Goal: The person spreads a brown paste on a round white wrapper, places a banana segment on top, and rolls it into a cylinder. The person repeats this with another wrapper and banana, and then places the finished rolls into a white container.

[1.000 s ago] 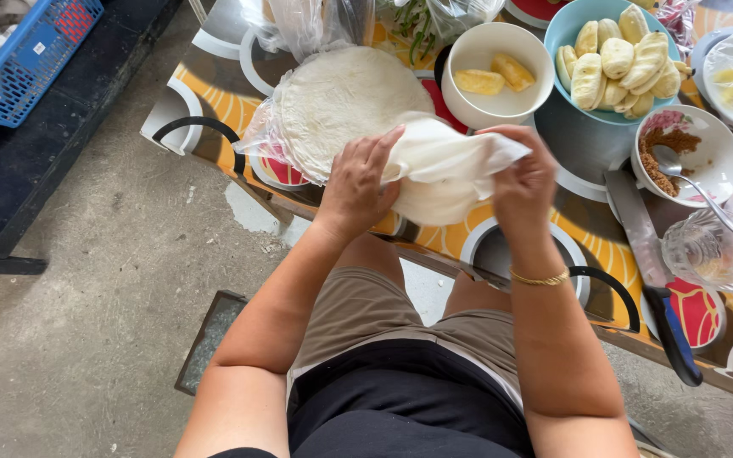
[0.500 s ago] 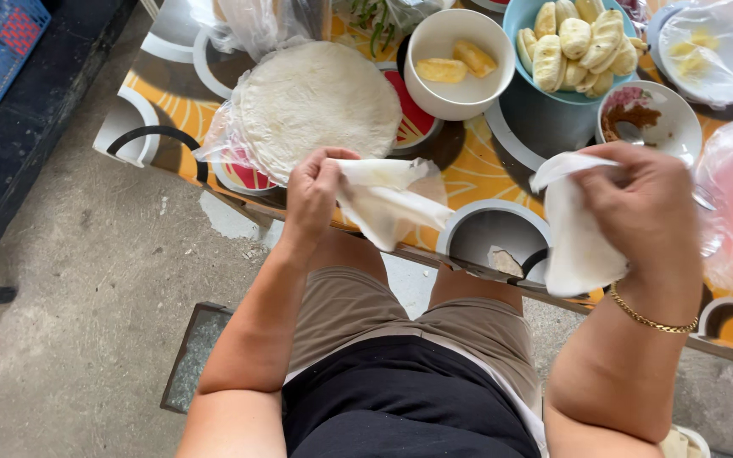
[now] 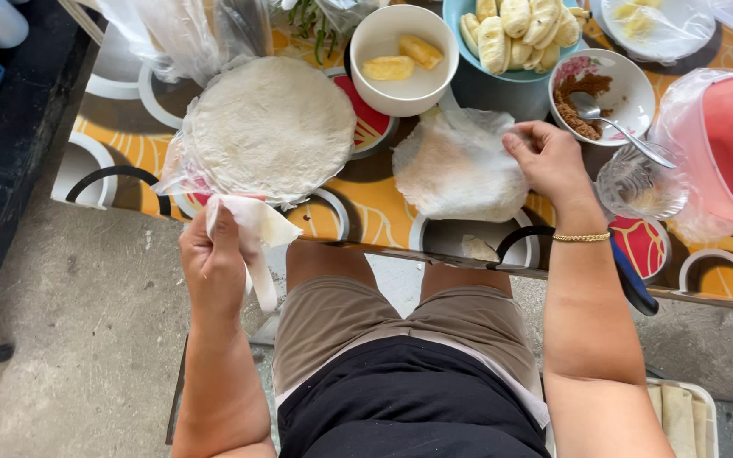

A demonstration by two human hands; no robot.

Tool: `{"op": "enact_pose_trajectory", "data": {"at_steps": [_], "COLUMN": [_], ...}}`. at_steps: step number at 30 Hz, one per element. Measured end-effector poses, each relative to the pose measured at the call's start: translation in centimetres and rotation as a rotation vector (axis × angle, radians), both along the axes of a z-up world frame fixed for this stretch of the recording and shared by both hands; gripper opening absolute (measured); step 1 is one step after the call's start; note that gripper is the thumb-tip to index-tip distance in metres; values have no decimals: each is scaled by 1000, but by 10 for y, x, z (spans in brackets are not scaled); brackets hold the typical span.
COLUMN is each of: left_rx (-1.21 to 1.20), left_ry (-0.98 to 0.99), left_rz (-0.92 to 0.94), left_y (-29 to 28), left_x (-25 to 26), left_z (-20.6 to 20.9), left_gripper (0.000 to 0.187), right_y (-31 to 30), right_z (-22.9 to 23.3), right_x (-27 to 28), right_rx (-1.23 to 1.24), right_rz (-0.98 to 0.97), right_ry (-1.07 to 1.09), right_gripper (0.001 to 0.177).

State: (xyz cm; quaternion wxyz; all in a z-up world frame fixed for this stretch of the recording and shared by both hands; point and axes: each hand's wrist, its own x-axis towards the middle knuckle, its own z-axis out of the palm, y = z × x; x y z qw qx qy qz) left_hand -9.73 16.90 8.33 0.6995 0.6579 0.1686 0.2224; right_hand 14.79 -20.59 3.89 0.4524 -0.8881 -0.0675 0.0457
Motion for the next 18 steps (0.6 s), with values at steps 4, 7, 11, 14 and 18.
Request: {"op": "enact_pose_trajectory", "data": {"at_steps": [4, 7, 11, 14, 18], "left_rx": [382, 631, 597, 335, -173], "left_ry": [148, 196, 203, 191, 55], "left_rz": [-29, -48, -160, -398, -714], "left_y": [-19, -37, -56, -66, -98], "left_x": [1, 3, 14, 31, 71], "left_z": [23, 35, 40, 38, 30], "left_gripper": [30, 27, 27, 39, 39], "right_y": [-14, -15, -15, -16, -33], "right_z": [-10, -7, -2, 0, 15], "right_x": [-5, -11, -14, -23, -52], "right_rx": [94, 195, -66, 50, 280], "right_rz": [27, 12, -28, -13, -144], "right_ry": [-45, -140, -229, -278, -92], "right_gripper": [48, 48, 42, 41, 39]}}
